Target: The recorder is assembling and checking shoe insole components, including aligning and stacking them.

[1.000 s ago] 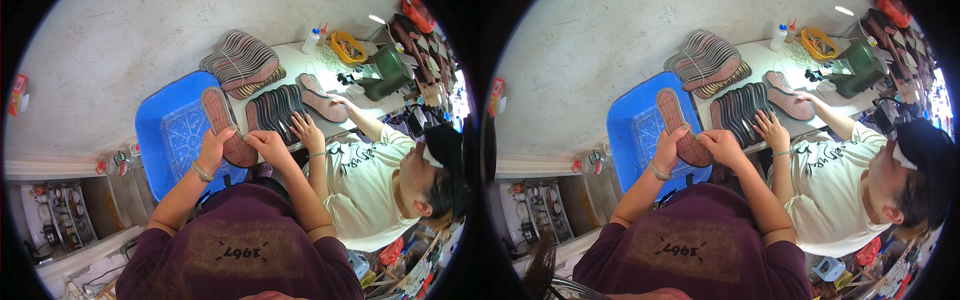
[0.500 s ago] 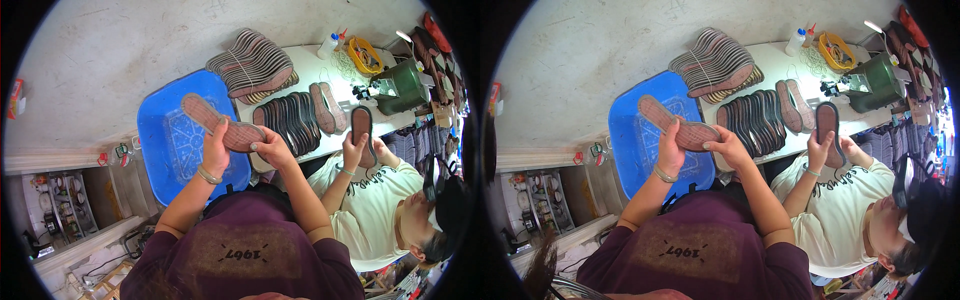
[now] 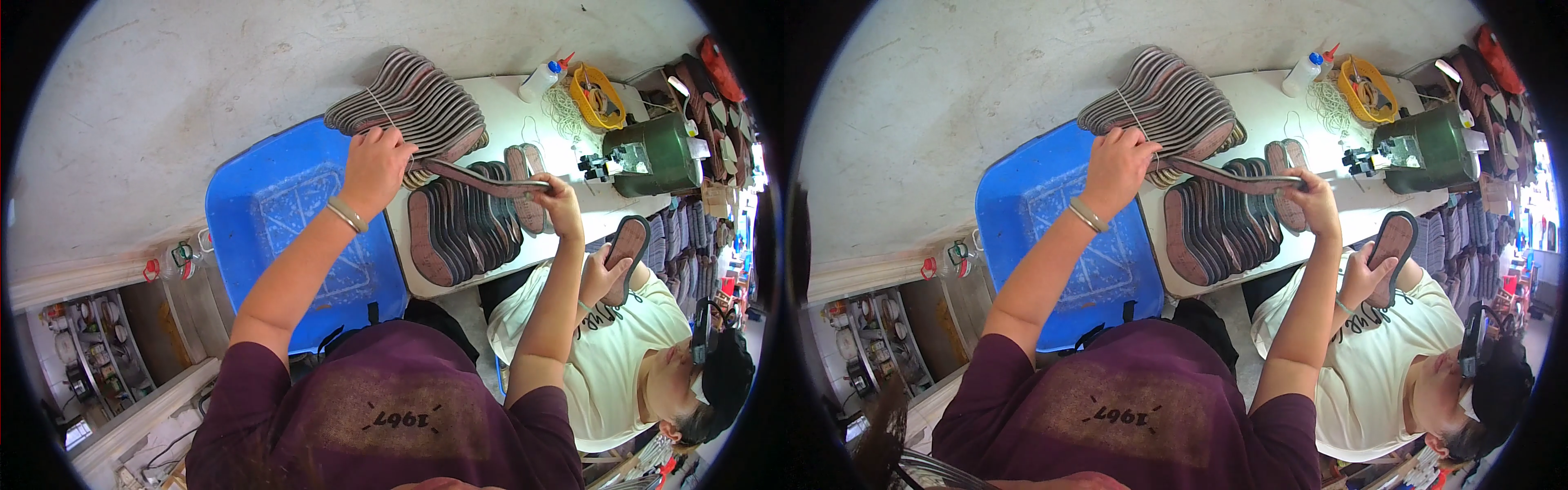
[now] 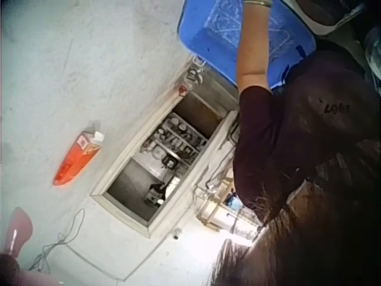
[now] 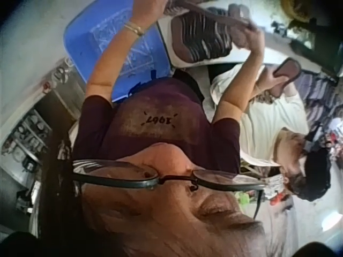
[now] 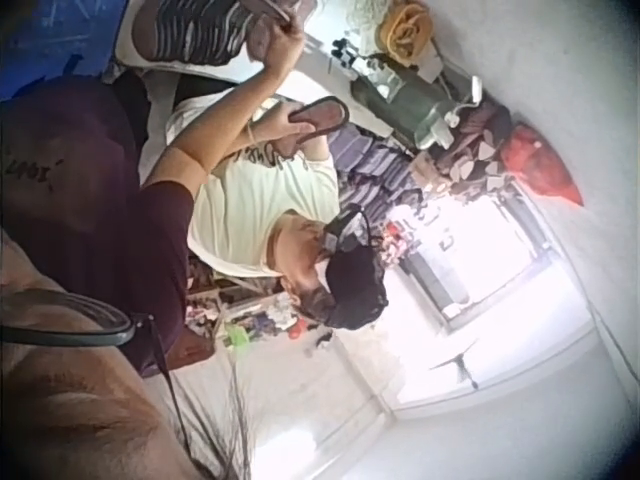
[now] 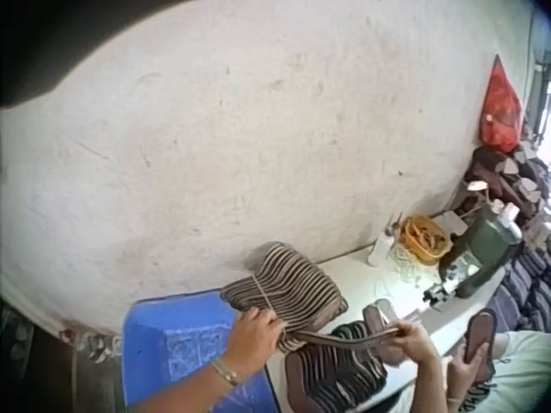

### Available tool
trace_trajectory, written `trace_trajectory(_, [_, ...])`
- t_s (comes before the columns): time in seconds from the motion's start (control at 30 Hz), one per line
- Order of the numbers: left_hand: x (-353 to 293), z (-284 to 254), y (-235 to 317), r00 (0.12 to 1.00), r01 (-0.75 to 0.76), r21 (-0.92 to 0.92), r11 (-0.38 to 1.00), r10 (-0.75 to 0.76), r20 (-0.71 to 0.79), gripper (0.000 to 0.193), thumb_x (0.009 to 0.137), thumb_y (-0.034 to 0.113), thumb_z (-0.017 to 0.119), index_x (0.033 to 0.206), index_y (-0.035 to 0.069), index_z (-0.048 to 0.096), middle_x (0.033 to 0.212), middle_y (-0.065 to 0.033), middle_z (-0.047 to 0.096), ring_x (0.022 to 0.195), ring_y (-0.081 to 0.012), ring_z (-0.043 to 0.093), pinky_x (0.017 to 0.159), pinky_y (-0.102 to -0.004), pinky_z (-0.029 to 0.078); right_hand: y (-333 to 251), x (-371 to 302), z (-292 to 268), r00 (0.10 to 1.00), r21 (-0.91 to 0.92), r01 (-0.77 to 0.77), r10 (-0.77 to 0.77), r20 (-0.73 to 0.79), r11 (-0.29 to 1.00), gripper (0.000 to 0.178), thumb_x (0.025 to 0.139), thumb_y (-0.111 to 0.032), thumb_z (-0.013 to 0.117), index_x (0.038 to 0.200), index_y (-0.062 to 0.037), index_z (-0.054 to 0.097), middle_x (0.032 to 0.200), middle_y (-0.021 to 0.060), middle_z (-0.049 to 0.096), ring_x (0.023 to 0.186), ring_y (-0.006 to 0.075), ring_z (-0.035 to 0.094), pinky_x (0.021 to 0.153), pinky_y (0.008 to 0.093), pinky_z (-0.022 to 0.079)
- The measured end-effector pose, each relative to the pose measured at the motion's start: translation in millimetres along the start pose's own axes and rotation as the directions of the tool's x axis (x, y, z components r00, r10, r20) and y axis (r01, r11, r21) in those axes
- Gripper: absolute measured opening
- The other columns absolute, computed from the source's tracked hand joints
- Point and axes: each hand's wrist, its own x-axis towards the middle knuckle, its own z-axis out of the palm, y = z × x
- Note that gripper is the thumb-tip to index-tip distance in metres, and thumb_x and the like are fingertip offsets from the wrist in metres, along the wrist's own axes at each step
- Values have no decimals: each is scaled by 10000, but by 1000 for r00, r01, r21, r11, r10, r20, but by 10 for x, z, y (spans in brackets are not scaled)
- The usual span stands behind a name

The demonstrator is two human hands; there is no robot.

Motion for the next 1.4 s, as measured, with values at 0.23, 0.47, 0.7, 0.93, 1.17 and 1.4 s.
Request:
trace_trajectory(0.23, [277,-35,-123,937,-296,152,943,256,237,45,755,131,589,739,146,628,815,-2,527,839,-194,524,720,-361,394,87,372,12,996,89,54,-47,-80,995,332,759,83,694,1065,-28,628,890,-11,622,796,73,564,743,210,484])
trace_trajectory(0.47, [381,-68,-147,835,-478,181,859,381,397,33,760,135,577,771,137,608,824,3,516,837,-167,527,712,-324,411,-98,485,66,996,62,94,-94,0,994,314,770,72,690,1064,-22,627,918,-3,636,828,71,576,757,215,485])
trace_trajectory(0.7, [520,-23,-180,718,-598,101,795,476,507,31,766,140,589,760,113,603,819,-12,525,824,-172,562,693,-328,452,-97,551,42,996,-45,93,-93,-6,995,322,755,75,678,1054,-42,644,869,-22,639,757,55,549,707,207,466])
trace_trajectory(0.93, [547,-95,-268,638,-525,-169,834,517,571,88,812,132,579,819,53,540,835,-71,517,758,-242,586,615,-369,491,-90,529,84,993,-34,103,-105,-56,994,316,756,76,675,1046,-47,647,860,-19,635,748,58,551,702,211,465])
trace_trajectory(1.17, [322,-216,162,840,-397,-334,855,485,243,137,790,77,644,826,55,514,831,-72,493,719,-228,574,582,-336,483,-152,606,536,990,-6,136,-136,29,991,303,765,22,696,1056,-42,641,794,-13,626,722,62,546,688,219,460])
trace_trajectory(1.4, [168,-64,309,921,-320,-315,893,371,117,167,750,49,688,846,55,551,860,-67,541,755,-236,575,642,-345,481,-307,644,1037,974,-97,208,-197,116,973,389,714,-14,733,1089,-20,630,917,68,653,821,148,619,730,283,500])
